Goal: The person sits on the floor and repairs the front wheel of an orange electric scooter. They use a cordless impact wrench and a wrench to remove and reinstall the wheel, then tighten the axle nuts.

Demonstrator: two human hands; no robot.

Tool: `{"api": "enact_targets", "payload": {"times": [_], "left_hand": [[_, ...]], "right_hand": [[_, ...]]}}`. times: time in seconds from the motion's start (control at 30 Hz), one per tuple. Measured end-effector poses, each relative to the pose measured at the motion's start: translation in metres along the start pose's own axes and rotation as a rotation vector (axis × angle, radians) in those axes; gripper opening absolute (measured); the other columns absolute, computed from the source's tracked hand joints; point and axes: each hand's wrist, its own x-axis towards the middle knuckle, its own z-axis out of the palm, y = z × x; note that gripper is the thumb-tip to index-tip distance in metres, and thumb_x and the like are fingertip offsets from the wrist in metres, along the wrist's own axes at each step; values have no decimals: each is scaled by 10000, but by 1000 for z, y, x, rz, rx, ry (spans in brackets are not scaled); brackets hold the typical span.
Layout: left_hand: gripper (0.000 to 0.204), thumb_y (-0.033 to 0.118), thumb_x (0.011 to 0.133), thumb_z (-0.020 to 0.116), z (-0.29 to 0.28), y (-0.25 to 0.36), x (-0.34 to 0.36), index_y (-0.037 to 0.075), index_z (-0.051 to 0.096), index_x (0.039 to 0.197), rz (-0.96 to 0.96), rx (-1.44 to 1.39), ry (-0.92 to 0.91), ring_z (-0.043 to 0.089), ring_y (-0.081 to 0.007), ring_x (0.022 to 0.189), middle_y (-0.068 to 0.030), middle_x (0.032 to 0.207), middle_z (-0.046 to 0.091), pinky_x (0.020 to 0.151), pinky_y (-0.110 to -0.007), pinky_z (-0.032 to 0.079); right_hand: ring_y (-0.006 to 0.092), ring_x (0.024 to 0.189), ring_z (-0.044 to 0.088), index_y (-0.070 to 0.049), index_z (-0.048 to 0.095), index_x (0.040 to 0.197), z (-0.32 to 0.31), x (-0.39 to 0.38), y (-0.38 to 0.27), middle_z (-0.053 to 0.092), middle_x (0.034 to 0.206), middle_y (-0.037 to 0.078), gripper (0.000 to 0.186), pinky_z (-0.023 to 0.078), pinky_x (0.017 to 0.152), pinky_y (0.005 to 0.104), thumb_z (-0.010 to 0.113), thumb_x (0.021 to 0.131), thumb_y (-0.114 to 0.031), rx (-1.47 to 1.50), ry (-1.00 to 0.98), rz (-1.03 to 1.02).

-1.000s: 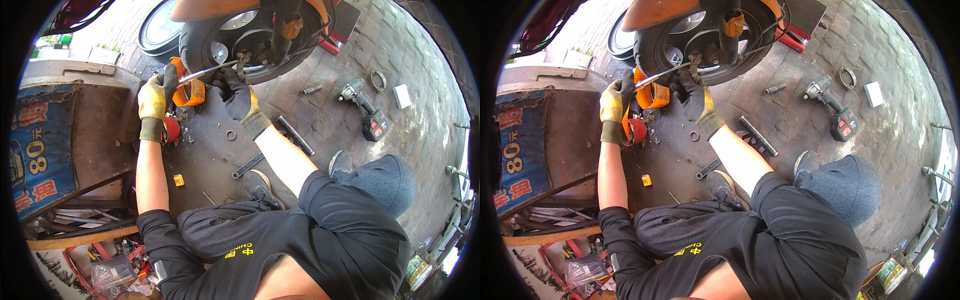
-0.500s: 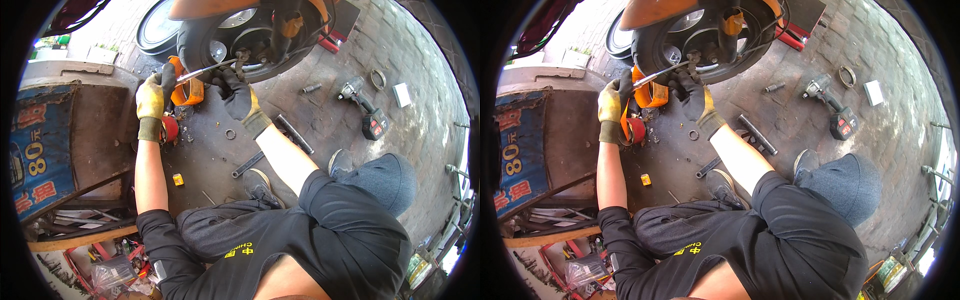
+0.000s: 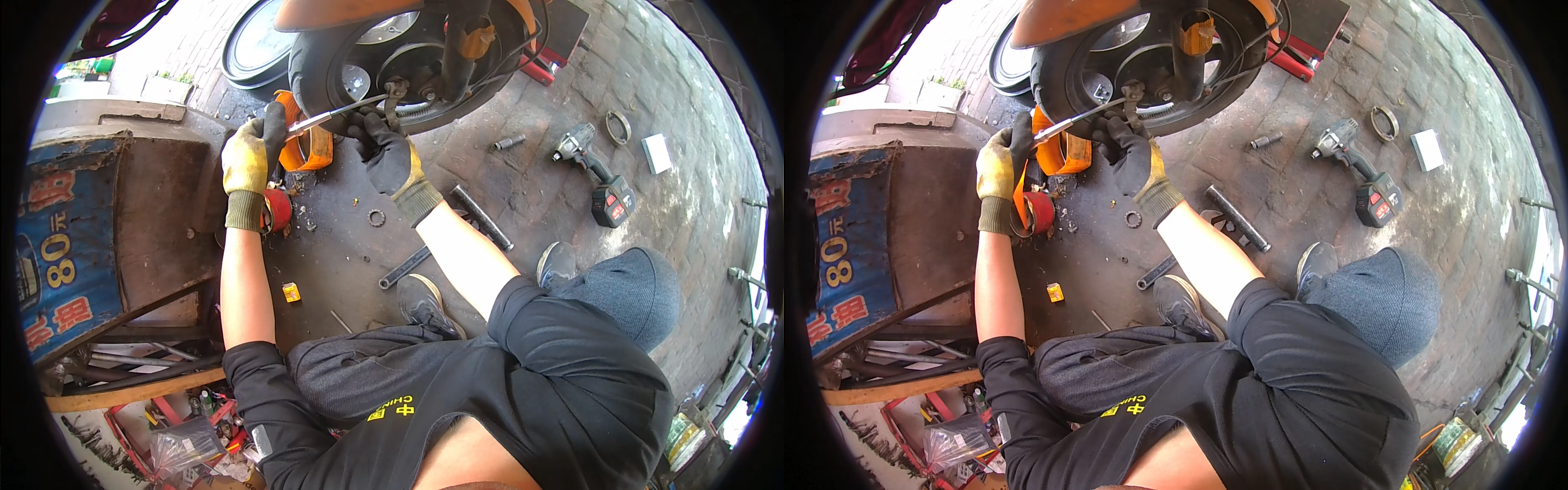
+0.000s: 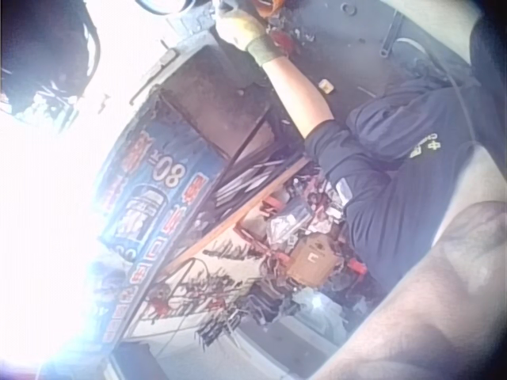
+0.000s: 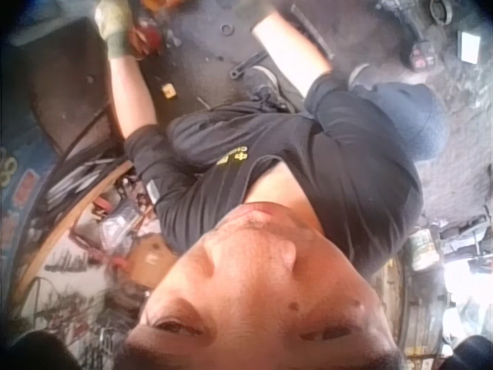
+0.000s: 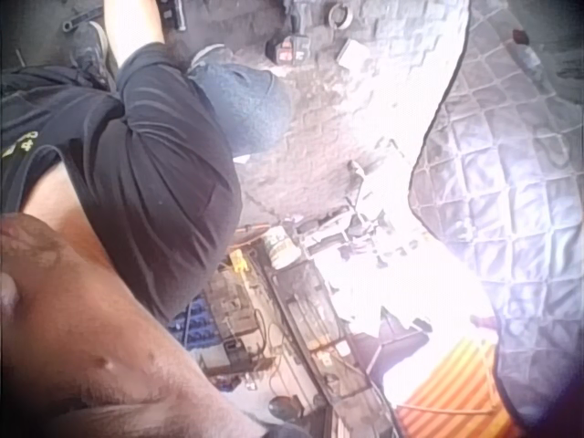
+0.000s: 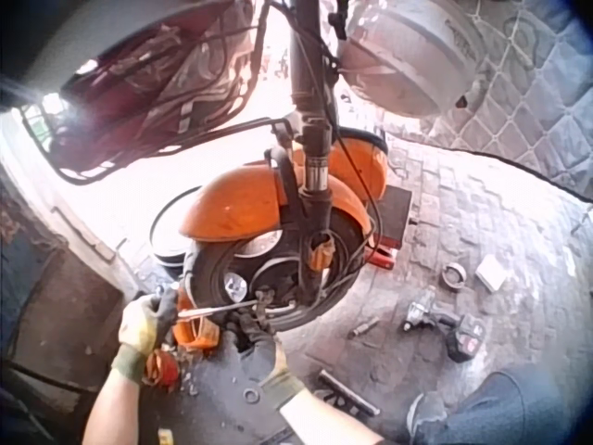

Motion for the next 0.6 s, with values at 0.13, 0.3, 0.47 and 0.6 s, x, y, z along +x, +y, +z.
{"api": "enact_targets", "payload": {"times": [0.13, 0.3, 0.47, 0.6], "left_hand": [[765, 742, 989, 558, 0, 0, 0, 38, 830, 1114, -2, -1, -1, 784, -354, 1034, -210, 1017, 811, 973, -413, 563], [765, 746, 989, 558, 0, -1, -2, 38, 830, 1090, 10, 2, 7, 784, -359, 998, -208, 985, 809, 946, -410, 566], [768, 752, 987, 557, 2, -6, 0, 41, 831, 1083, 23, -24, 8, 783, -361, 988, -207, 973, 807, 933, -413, 568], [764, 751, 990, 552, 3, -8, 2, 47, 833, 1088, 43, 1, 21, 783, -363, 988, -208, 977, 807, 932, -418, 567]], "right_hand": [[179, 1071, 773, -98, 672, 1375, -9, 3, 2, 773, 1294, 67, 286, 631, 825, 276, 647, 1093, -139, 95, -125, 6], [197, 1110, 767, -86, 634, 1428, -14, 3, 1, 750, 1346, 85, 330, 645, 862, 296, 627, 1099, -121, 93, -120, 27], [209, 1161, 753, -66, 639, 1417, -12, 3, 0, 742, 1357, 90, 318, 639, 899, 289, 621, 1103, -118, 115, -169, -15], [208, 1177, 744, -60, 641, 1413, -7, 5, 0, 736, 1363, 85, 319, 637, 914, 291, 634, 1100, -121, 40, -83, -17]]}}
